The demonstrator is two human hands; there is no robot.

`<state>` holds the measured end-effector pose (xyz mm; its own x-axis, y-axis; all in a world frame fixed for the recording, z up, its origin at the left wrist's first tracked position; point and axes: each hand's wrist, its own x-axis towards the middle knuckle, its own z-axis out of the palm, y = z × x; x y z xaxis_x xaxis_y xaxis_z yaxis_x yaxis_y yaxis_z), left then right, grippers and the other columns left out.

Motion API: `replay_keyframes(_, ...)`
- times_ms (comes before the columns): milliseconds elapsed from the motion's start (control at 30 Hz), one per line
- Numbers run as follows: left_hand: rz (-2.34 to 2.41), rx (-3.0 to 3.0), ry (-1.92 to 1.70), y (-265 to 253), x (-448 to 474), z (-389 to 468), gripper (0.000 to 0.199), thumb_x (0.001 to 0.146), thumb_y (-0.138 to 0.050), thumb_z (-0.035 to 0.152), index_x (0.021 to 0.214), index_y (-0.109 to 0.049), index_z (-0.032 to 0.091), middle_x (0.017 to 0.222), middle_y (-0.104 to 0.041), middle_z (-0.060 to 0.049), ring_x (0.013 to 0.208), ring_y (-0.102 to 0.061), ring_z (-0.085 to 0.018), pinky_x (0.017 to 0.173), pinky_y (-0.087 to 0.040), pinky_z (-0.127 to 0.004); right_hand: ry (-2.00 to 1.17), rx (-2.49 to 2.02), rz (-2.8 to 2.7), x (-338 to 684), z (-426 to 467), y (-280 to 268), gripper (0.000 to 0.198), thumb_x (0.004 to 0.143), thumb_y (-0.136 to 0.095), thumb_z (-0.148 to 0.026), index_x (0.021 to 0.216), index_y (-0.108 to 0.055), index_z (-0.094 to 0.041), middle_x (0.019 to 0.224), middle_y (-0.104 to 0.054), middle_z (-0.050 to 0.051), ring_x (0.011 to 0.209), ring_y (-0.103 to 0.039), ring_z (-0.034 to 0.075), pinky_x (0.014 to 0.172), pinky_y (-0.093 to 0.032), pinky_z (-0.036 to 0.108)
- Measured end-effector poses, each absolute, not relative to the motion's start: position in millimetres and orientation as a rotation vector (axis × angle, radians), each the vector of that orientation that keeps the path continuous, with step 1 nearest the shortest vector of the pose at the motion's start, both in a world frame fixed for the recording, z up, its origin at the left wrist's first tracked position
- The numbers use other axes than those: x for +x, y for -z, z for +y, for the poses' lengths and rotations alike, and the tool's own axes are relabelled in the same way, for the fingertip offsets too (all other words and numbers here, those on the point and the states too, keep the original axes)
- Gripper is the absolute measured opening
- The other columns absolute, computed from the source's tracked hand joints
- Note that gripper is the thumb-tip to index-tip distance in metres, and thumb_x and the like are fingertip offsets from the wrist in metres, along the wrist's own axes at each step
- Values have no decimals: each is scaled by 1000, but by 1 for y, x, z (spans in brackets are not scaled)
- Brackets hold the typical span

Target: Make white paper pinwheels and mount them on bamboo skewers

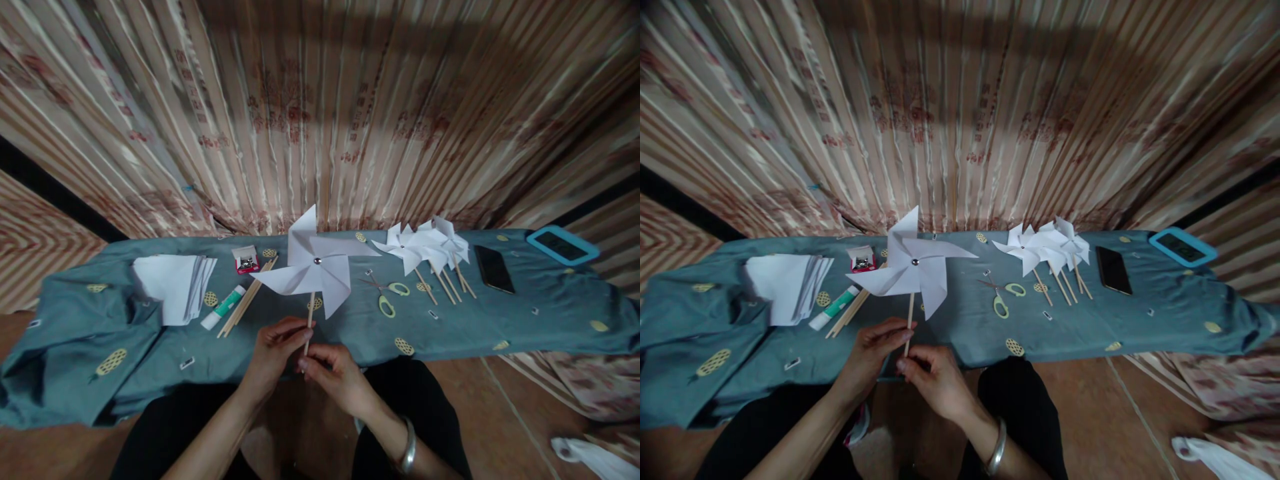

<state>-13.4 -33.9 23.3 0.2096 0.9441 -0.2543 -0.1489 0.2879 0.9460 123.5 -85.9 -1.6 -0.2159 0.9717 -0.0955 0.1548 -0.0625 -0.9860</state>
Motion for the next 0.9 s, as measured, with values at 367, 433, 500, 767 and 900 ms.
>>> replay_keyframes(367, 1049, 1046, -986, -15, -17, -29, 16, 61, -81, 30, 74, -80, 21, 75, -74, -4, 73, -63, -16, 70, -48, -24, -909, -1230, -991, 173, -56, -36, 36, 73, -77, -40, 105, -68, -24, 98, -73, 5, 89, -66, 18, 84, -52, 33)
replay_keyframes(433, 1052, 1051, -998, -16, -17, -28, 16, 60, -82, 30, 73, -80, 21, 73, -73, -4, 71, -62, -15, 69, -48, -24, -947, -1178, -958, 172, -47, -45, 37, 69, -80, -41, 100, -69, -24, 89, -73, 2, 83, -66, 16, 80, -53, 30)
replay_keyframes(500, 1054, 1042, -1009, -17, -17, -27, 17, 59, -82, 30, 72, -80, 21, 73, -74, -4, 71, -63, -16, 69, -48, -25, -996, -1149, -916, 169, -42, -51, 37, 64, -83, -41, 95, -70, -24, 81, -73, 0, 77, -66, 15, 75, -53, 28)
replay_keyframes(767, 1053, 1043, -1029, -18, -16, -26, 16, 59, -81, 29, 72, -80, 21, 73, -74, -4, 71, -62, -16, 68, -49, -25, -1110, -1152, -813, 156, -40, -56, 42, 54, -87, -48, 83, -70, -23, 72, -72, -1, 68, -67, 15, 70, -57, 30)
replay_keyframes(900, 1052, 1048, -1050, -17, -16, -26, 15, 58, -82, 28, 71, -79, 20, 70, -72, -3, 69, -62, -16, 67, -49, -26, -1116, -1177, -838, 151, -40, -54, 42, 57, -84, -49, 86, -69, -23, 72, -73, 0, 69, -68, 18, 72, -57, 34)
